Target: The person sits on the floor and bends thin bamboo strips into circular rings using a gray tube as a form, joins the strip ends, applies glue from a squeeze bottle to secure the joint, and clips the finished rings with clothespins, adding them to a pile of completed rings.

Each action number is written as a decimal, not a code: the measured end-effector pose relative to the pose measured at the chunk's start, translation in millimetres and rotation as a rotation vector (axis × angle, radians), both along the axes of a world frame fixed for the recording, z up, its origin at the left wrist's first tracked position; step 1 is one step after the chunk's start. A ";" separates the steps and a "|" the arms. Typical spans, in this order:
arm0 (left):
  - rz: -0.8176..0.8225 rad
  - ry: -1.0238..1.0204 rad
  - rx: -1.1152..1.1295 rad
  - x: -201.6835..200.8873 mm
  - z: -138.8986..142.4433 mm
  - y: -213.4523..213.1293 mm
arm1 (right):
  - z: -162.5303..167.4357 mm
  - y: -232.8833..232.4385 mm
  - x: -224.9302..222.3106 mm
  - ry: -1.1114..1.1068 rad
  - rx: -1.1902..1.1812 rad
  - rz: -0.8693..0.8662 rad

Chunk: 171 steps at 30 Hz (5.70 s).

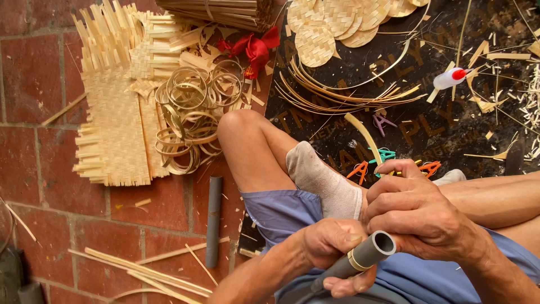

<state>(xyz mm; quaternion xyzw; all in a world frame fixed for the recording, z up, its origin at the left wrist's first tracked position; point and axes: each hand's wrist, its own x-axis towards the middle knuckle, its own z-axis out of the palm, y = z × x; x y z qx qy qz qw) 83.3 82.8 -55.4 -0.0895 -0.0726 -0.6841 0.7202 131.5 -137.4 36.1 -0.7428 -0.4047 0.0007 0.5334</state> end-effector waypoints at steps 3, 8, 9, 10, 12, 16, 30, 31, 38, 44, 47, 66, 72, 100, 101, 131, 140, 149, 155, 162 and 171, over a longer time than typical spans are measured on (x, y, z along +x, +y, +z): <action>-0.022 -0.014 -0.050 14.5 8.0 -2.9 | 1.5 2.8 3.6 0.005 -0.011 -0.023; 0.645 -0.909 0.886 42.8 23.3 51.8 | 10.1 13.3 6.3 -0.035 -0.266 -0.325; 0.812 -1.189 1.120 42.9 22.0 65.5 | 9.9 20.0 7.8 -0.016 -0.326 -0.405; 0.983 -1.469 1.356 41.9 18.7 81.3 | 8.2 25.8 13.0 0.000 -0.383 -0.482; 0.913 -1.248 1.838 37.7 2.9 112.8 | -5.9 41.3 36.8 -0.065 -0.402 -0.582; 0.735 -0.611 2.312 21.3 -46.2 192.9 | -61.6 77.3 114.5 -0.175 -0.501 -0.704; 0.384 -1.205 2.771 -11.5 -131.8 213.6 | -135.7 93.1 170.0 -0.189 -0.982 -0.619; 0.340 -1.238 2.806 -10.9 -132.2 214.3 | -137.7 91.9 171.1 -0.169 -0.996 -0.599; 0.547 -1.482 2.677 -21.9 -142.3 233.1 | -118.9 82.6 162.7 -0.225 -0.709 -0.657; 1.144 -1.589 2.449 1.1 -78.5 207.5 | -51.1 58.2 99.8 -0.155 -0.331 -0.842; 1.301 -1.994 1.806 42.7 -15.4 140.7 | -32.6 55.2 43.9 0.297 0.266 -0.753; 0.336 -2.886 0.720 155.2 -54.1 -185.9 | -154.6 -50.5 -63.4 1.083 1.298 -1.012; 0.739 -2.826 0.634 164.0 -60.2 -191.5 | -147.5 -67.9 -68.8 1.129 1.395 -0.783; 0.897 -2.720 0.990 167.3 -46.4 -126.7 | -87.3 -107.6 22.5 1.066 0.754 -1.367; 0.806 -2.700 1.060 161.7 -45.0 -119.3 | -83.4 -112.2 33.7 1.106 0.598 -1.388; 0.829 -0.271 0.948 117.7 -55.8 -53.1 | -131.8 -66.3 -0.1 0.739 1.346 -0.946; 1.091 0.000 0.827 70.7 -41.8 -21.8 | -128.3 -64.8 -59.6 0.832 0.631 -0.701; 1.221 0.170 0.908 61.2 -23.5 -40.4 | -51.6 4.5 -70.7 0.150 -0.190 -0.198; 1.180 0.178 0.787 69.9 -16.9 -6.9 | -40.9 59.6 -7.2 0.015 -0.297 0.036; 1.062 0.408 0.739 40.4 6.1 -17.9 | -2.2 -27.7 -20.4 0.469 0.583 -0.618; 1.043 0.411 0.652 43.1 11.3 -19.0 | -63.1 -13.5 -45.4 0.382 -0.321 -0.072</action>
